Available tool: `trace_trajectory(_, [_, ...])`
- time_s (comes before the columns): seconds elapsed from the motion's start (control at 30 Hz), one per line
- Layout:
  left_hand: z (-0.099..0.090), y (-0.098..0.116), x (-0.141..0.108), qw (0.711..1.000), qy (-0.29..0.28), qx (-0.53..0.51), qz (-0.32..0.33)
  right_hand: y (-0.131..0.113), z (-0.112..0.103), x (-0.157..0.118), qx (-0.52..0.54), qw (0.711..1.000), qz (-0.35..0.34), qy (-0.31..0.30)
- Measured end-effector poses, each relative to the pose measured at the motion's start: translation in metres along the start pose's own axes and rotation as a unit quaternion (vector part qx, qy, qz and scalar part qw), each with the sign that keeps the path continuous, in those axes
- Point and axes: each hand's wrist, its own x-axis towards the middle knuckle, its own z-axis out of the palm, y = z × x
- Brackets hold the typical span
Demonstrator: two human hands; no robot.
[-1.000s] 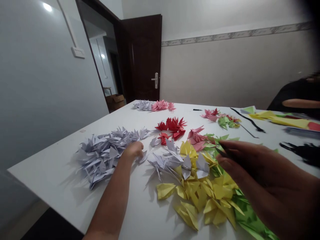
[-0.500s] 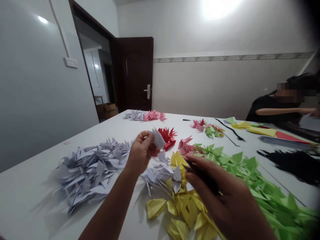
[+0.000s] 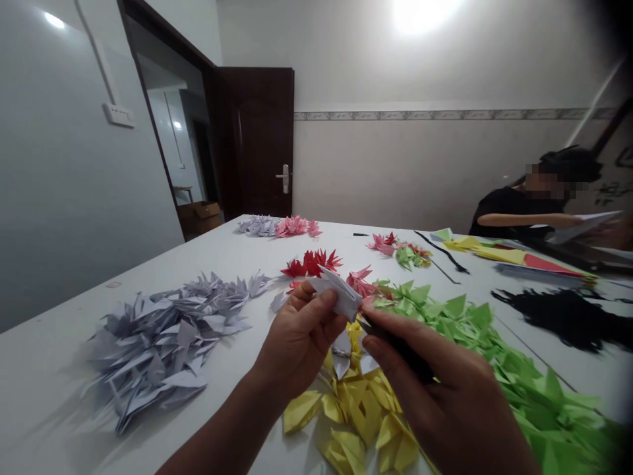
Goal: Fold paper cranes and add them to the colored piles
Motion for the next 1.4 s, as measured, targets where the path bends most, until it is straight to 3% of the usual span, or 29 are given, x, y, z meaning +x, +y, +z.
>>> trace_trajectory(0.87, [-0.002,-0.003,-0.001,0.997,-0.029,0.048,0.051,0.002,-0.002,0.002,0.014,0.999,0.034,-0.009])
trace_trajectory(1.0, [-0.004,-0.005,-0.001,0.985,-0.036,0.108,0.131,0.002,-0.006,0.001,0.009,0.999,0.036,-0.006])
trace_trajectory(1.07, [-0.007,-0.006,-0.001,0.96,-0.048,0.175,0.213,0.001,-0.009,0.0,0.009,0.999,0.036,-0.001])
trace_trajectory(1.13, [-0.01,-0.007,-0.001,0.915,-0.062,0.256,0.306,-0.001,-0.012,-0.001,0.012,0.999,0.033,-0.002])
trace_trajectory(1.2, [-0.013,-0.008,-0.001,0.843,-0.069,0.345,0.407,-0.002,-0.014,-0.002,0.017,0.999,0.029,-0.006])
trace_trajectory(1.27, [-0.014,-0.008,-0.002,0.752,-0.077,0.435,0.49,-0.004,-0.015,-0.003,0.02,0.999,0.026,-0.01])
trace_trajectory(1.33, [-0.015,-0.006,-0.004,0.671,-0.099,0.504,0.534,-0.005,-0.016,-0.005,0.022,0.999,0.023,-0.018])
trace_trajectory(1.4, [-0.015,-0.006,-0.005,0.63,-0.122,0.536,0.548,-0.004,-0.016,-0.005,0.025,0.999,0.024,-0.028])
